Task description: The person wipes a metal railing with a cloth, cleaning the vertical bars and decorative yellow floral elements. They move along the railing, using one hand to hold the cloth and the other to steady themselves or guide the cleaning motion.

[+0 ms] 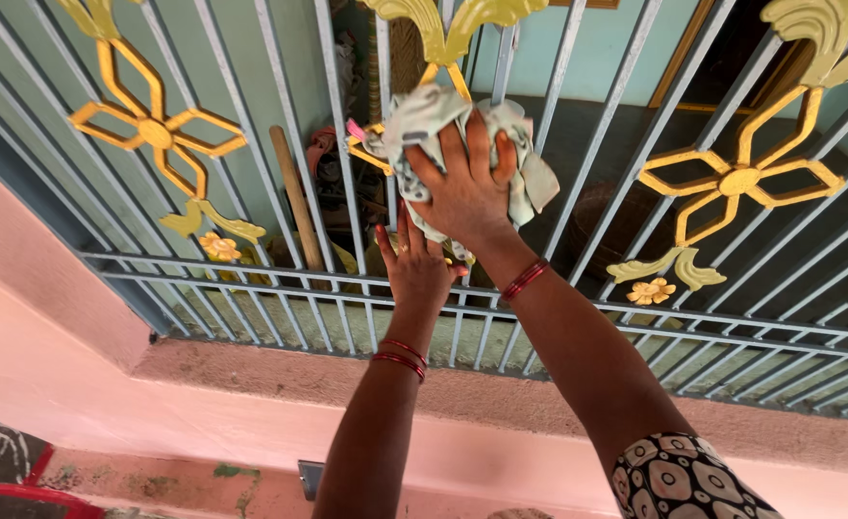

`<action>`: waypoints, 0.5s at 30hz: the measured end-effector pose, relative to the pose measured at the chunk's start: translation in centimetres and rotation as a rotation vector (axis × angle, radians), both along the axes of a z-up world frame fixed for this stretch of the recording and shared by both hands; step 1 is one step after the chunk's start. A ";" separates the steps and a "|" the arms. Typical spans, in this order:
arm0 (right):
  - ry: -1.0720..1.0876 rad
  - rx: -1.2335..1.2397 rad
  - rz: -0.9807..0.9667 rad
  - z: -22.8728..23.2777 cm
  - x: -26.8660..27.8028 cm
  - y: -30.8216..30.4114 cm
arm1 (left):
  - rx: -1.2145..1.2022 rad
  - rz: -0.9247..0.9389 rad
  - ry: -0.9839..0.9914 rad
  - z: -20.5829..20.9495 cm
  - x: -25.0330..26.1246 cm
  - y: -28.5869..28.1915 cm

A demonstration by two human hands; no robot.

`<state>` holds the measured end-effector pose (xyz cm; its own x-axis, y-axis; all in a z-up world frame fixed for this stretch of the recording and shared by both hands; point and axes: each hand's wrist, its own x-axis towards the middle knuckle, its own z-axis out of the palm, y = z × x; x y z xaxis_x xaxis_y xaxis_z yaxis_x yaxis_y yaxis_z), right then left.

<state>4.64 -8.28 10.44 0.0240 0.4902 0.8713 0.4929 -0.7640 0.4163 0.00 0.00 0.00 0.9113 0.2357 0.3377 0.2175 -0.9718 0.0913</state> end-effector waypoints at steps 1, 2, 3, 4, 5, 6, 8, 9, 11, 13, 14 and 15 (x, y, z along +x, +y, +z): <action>-0.003 -0.008 0.004 -0.7 0.2 -0.1 | 0.007 0.003 0.019 -0.5 0.1 0.1; -0.005 -0.015 0.008 -1.4 0.4 -0.2 | 0.014 0.006 0.038 -0.9 0.3 0.3; -0.008 -0.028 0.013 -2.3 0.5 -0.5 | 0.016 0.010 0.058 -1.5 0.5 0.4; -0.006 -0.073 0.005 -3.1 0.6 -0.9 | 0.024 0.008 0.042 -2.0 0.8 0.4; 0.000 -0.116 -0.005 -4.1 0.4 -1.3 | 0.034 0.004 0.030 -2.6 1.0 0.5; 0.006 -0.159 -0.014 -4.9 0.3 -1.9 | 0.044 0.000 0.018 -3.0 1.2 0.7; -0.003 -0.241 0.042 -6.2 -0.4 -3.4 | -0.082 -0.042 0.018 -2.7 1.8 1.1; -0.009 -0.282 0.070 -6.3 -0.6 -4.0 | -0.144 -0.063 0.016 -2.2 1.8 1.1; -0.011 -0.310 -0.006 -5.3 -0.7 -5.0 | -0.019 -0.086 0.132 -1.5 0.5 0.9; 0.318 -0.105 0.024 -2.7 -0.1 -5.9 | 0.011 -0.087 0.105 -0.9 0.0 0.8; 0.646 0.119 0.092 -0.4 0.6 -6.3 | -0.024 -0.076 0.023 -1.0 0.1 0.9; 0.167 0.235 0.175 1.7 0.8 -7.4 | -0.061 -0.064 -0.060 -1.3 0.4 0.8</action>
<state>5.41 -15.63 12.11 0.1094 0.2861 0.9519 0.6716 -0.7273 0.1413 0.38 0.85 -1.28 0.9038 0.1992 0.3789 0.1473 -0.9758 0.1617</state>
